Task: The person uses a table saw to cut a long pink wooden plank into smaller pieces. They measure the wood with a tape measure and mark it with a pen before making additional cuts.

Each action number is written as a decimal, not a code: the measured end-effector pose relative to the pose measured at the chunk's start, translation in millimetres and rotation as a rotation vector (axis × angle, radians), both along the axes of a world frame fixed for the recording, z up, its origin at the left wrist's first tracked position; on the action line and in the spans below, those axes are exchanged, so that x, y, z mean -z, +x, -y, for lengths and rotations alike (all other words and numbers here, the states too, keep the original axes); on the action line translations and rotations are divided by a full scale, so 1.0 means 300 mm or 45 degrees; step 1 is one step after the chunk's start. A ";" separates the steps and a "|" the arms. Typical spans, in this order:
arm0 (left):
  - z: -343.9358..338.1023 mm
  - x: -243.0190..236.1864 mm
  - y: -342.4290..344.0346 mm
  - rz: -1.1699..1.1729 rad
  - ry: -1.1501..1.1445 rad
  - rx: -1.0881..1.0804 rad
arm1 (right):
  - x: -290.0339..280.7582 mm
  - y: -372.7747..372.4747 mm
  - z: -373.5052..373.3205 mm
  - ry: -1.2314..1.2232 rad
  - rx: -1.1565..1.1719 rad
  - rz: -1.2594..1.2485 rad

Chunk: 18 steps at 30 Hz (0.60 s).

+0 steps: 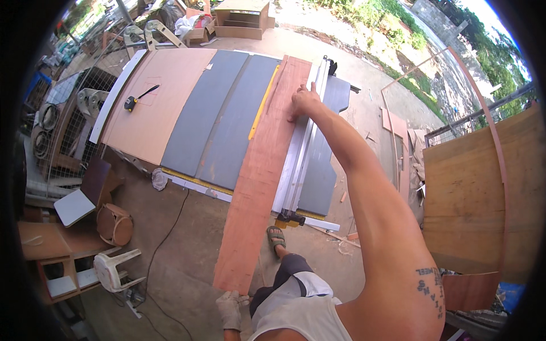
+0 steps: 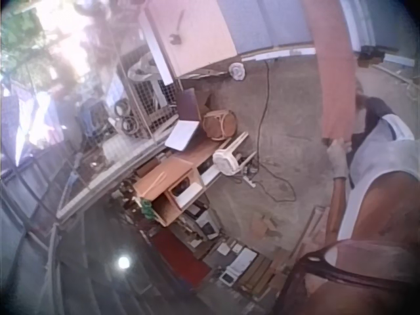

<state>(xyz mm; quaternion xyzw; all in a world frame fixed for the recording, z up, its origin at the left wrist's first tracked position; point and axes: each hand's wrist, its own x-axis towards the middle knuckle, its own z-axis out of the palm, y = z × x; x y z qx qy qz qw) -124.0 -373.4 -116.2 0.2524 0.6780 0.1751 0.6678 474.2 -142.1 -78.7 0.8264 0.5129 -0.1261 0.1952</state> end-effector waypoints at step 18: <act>-0.024 0.004 0.040 -0.005 0.050 0.106 | 0.096 -0.164 0.135 0.117 -0.083 0.013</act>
